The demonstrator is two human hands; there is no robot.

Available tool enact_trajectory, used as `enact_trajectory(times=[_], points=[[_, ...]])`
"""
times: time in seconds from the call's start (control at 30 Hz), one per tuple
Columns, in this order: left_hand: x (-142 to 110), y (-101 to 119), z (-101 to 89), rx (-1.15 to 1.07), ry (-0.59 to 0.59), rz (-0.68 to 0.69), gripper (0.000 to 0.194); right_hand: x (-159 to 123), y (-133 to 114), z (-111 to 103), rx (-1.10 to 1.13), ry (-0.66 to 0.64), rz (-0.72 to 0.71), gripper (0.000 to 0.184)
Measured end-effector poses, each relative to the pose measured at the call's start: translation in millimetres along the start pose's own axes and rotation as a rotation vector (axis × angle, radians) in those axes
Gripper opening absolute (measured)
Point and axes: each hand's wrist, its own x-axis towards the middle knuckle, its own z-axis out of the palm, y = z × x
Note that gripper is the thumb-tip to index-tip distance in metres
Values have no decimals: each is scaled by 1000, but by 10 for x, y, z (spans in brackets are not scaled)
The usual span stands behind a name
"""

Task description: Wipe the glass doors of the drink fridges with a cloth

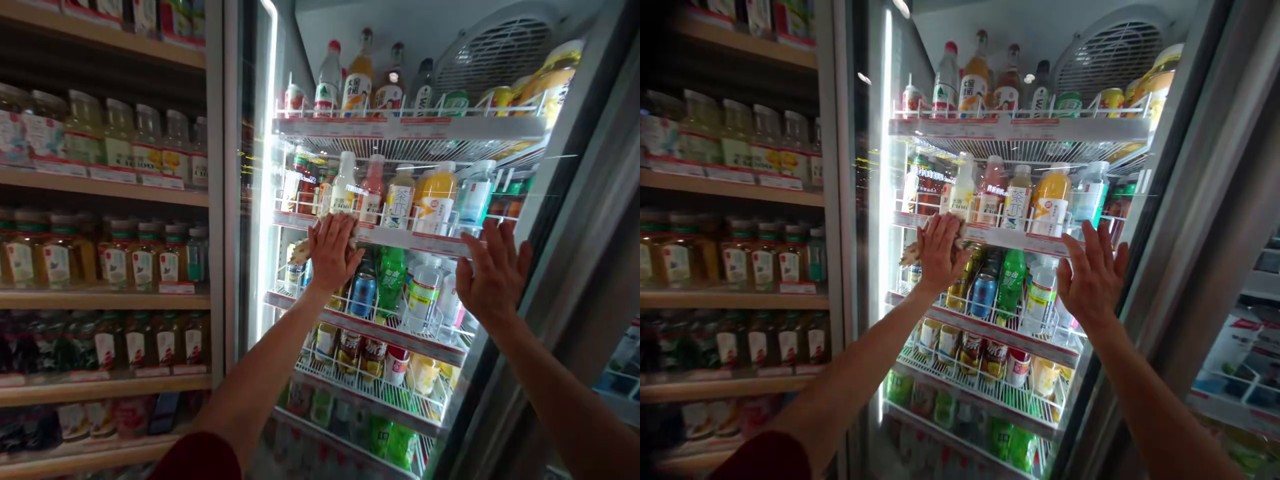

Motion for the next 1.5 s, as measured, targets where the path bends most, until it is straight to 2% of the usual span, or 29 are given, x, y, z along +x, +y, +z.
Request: enact_trajectory(times=[0.13, 0.23, 0.3, 0.37, 0.43, 0.47, 0.5, 0.6, 0.63, 0.67, 0.7, 0.8, 0.87, 0.9, 0.93, 1.0, 1.07, 1.13, 1.2, 1.27, 1.33, 1.4, 1.5], points=[[-3, -178, -65, -77, 44, 27, 35, -1, -14, 6, -8, 21, 7, 41], [156, -98, -55, -207, 152, -74, 36, 6, -76, -20, 19, 35, 44, 41], [236, 12, -31, -284, 167, -96, 41, 15, -129, -46, 42, 38, 65, 41], [235, 36, -25, -285, 67, 71, 43, 24, -165, -61, 56, 50, 85, 40], [160, -106, -63, -193, -55, 252, 44, 27, -164, -52, 56, 73, 87, 40], [109, -235, -100, -128, -81, 261, 43, 26, -149, -37, 49, 89, 70, 40], [59, -383, -142, -62, -77, 197, 43, 23, -126, -19, 37, 109, 39, 41], [-55, -743, -239, 71, 36, -193, 45, 14, -53, 35, 1, 168, -76, 45], [-83, -778, -246, 79, 66, -255, 45, 11, -39, 44, -7, 180, -95, 46], [-110, -762, -241, 66, 75, -245, 45, 9, -32, 47, -11, 184, -97, 46], [-138, -701, -225, 30, 55, -159, 45, 8, -34, 43, -11, 176, -88, 46], [-213, -387, -166, -140, -128, 302, 39, 8, -59, 16, -3, 138, -36, 44], [-217, -203, -150, -250, -213, 449, 32, 8, -74, 4, 4, 139, -27, 43], [-195, -137, -152, -309, -215, 438, 30, 7, -78, 3, 5, 141, -29, 43], [-156, -89, -158, -376, -187, 369, 29, 6, -80, 4, 5, 150, -35, 43], [-40, -47, -176, -535, -64, 120, 29, 2, -79, 15, 5, 150, -28, 43], [88, -95, -196, -640, 100, -152, 33, -3, -69, 33, 5, 138, -20, 44], [179, -266, -222, -596, 218, -283, 38, -7, -46, 56, 1, 162, -49, 45], [202, -542, -257, -412, 223, -222, 39, -8, -17, 80, -7, 201, -97, 47], [159, -824, -288, -212, 159, -84, 41, -6, 7, 96, -22, 213, -119, 48], [76, -981, -299, -113, 123, 34, 45, -2, 15, 99, -36, 207, -116, 48], [-30, -937, -281, -96, 122, 95, 52, 1, 7, 87, -42, 209, -114, 47], [-198, -616, -221, -75, 32, 207, 58, -1, -24, 52, -28, 177, -90, 45]])
